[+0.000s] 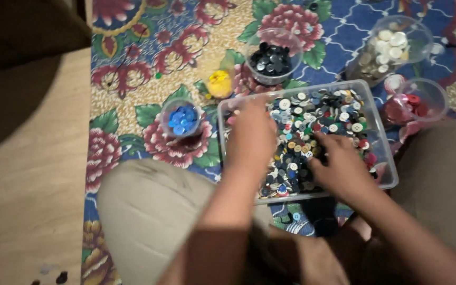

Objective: Sorting various buttons from a large plastic container into smaller separate containers based on color or type.

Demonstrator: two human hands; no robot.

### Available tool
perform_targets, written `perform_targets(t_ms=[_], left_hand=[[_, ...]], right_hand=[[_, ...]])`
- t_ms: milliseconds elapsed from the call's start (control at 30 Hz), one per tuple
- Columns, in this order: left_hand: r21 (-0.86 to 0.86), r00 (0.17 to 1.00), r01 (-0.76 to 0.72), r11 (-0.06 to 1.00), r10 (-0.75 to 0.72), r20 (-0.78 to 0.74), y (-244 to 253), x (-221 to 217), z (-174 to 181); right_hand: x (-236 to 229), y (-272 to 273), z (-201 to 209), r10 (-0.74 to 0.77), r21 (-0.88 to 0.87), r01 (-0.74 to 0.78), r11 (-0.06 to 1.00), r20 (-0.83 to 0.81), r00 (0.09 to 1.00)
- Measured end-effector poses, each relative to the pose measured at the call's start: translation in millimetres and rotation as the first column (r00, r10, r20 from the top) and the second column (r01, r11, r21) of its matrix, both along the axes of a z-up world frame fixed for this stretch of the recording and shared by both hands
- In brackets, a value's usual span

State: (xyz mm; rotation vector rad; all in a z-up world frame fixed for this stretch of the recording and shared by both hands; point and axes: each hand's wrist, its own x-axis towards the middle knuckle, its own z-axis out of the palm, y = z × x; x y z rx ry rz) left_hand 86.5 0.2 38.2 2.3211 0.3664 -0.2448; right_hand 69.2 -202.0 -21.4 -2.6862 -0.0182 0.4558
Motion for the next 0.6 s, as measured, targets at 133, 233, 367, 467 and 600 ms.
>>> perform_targets(t_ms=[133,233,367,467,600], left_hand=[[0.061,0.995,0.085,0.995,-0.081,-0.06,-15.4,-50.0,-12.5],[0.038,0.968,0.211,0.977,-0.203,-0.149,-10.5,-69.7,-18.5],[0.043,0.976,0.191,0.981,-0.186,-0.109,-1.5,-82.5,-15.6],[0.045,0.989,0.128,0.991,-0.124,-0.078,-2.5,-79.9,-8.3],[-0.012,0.993,0.068,0.998,-0.068,-0.097,-0.5,-77.1,10.4]], right_hand=[[-4.2,30.7,16.2,0.192,0.047,-0.193,0.98,0.017,0.981],[-11.6,41.9,36.4,0.343,0.083,-0.341,0.936,-0.008,0.939],[-16.0,47.8,52.1,0.381,0.043,-0.381,0.923,0.018,0.924],[-18.2,50.2,56.0,0.422,0.046,-0.422,0.905,0.026,0.906],[-17.7,45.5,53.7,0.52,0.167,-0.498,0.851,-0.129,0.845]])
